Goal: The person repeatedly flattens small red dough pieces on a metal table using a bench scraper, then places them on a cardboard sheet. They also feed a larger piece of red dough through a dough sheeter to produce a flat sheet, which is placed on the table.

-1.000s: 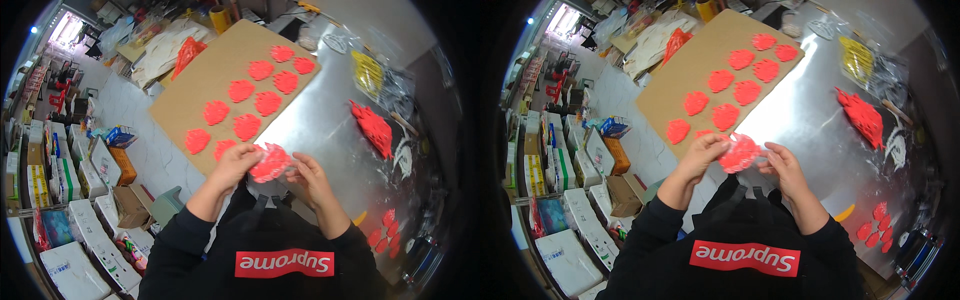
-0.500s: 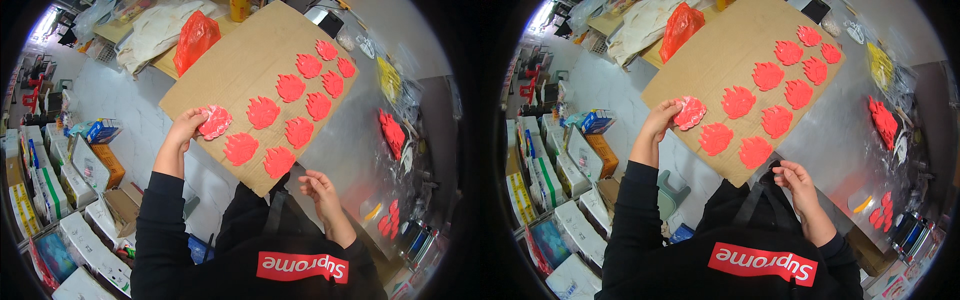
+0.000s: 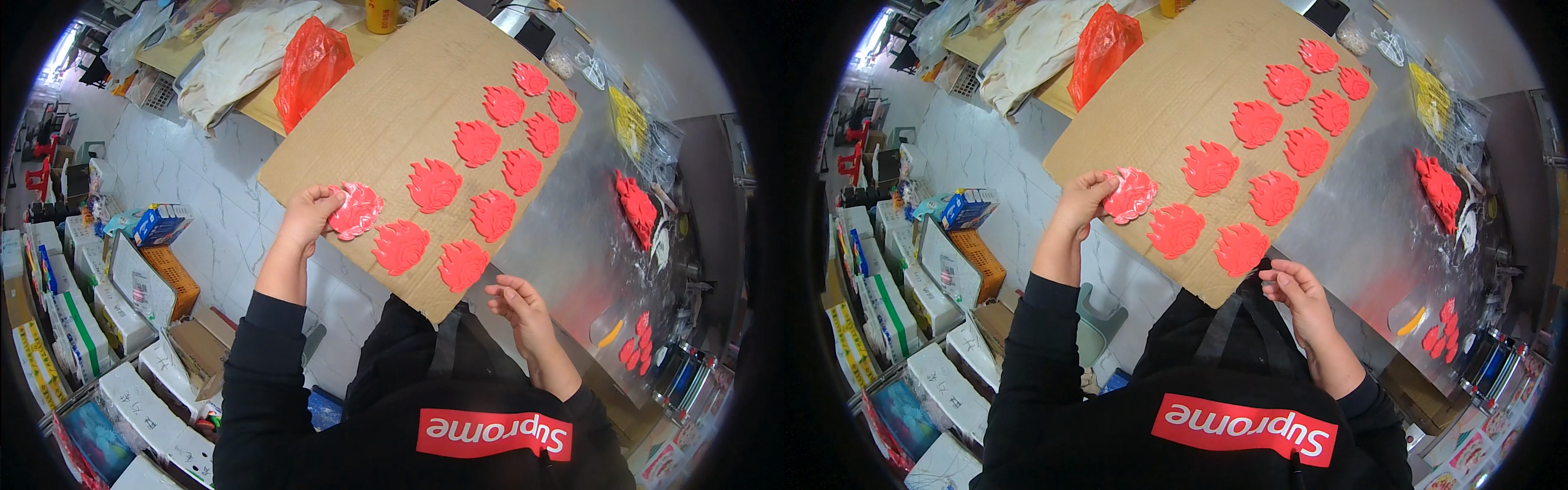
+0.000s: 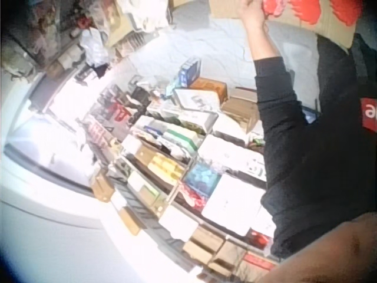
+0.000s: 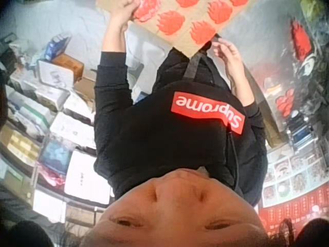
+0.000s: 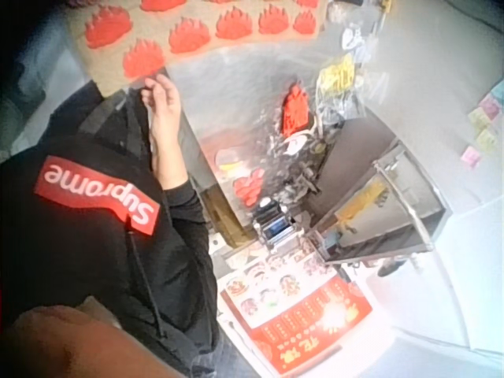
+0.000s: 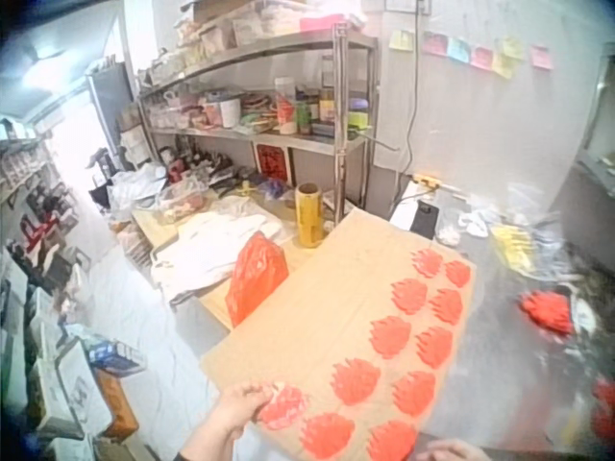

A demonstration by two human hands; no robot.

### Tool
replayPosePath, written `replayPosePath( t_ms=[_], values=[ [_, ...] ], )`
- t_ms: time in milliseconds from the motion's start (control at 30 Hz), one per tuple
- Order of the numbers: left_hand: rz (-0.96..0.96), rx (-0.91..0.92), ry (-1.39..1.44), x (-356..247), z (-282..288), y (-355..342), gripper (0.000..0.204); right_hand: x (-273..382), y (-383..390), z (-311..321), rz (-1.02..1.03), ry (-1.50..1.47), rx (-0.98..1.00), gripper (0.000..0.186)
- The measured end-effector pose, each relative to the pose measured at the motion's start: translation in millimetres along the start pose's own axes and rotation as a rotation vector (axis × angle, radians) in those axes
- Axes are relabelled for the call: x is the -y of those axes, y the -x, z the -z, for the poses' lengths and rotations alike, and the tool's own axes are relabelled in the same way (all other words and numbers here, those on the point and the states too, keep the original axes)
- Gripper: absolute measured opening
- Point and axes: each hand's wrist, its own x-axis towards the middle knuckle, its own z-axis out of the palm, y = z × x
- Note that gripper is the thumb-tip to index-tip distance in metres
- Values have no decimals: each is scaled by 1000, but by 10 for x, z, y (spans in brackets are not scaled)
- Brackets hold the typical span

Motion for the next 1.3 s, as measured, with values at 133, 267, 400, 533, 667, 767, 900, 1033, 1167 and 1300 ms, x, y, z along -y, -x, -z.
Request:
replayPosePath(
  t_ms=[133,267,400,533,667,767,900,1033,1167,1300],
  values=[
    [-20,-44,26,-31,-77,82,21,-47,-36,19,-19,20,-9,26],
    [-189,-249,-549,-153,-146,266,33,-143,-71,65,-22,46,-39,25],
    [-605,-547,-1155,-192,-281,294,45,-252,-120,105,-95,9,-144,29],
    [-873,-392,-1290,-66,-540,44,50,-400,-271,29,-260,-81,-76,37],
    [-822,-321,-1369,110,-708,-142,52,-502,-417,-67,-340,-229,174,43],
    [-803,-333,-1429,183,-719,-203,52,-502,-432,-81,-356,-284,241,43],
    [-807,-353,-1470,188,-702,-221,52,-474,-371,-69,-340,-308,239,40],
    [-744,-314,-1476,103,-742,-183,54,-485,-363,-66,-313,-296,241,40],
    [-715,-445,-1272,89,-669,-96,60,-537,-423,-31,-333,-208,217,41],
    [-525,-765,-870,217,-257,-157,66,-631,-488,48,-321,-189,227,38]
  ],
)
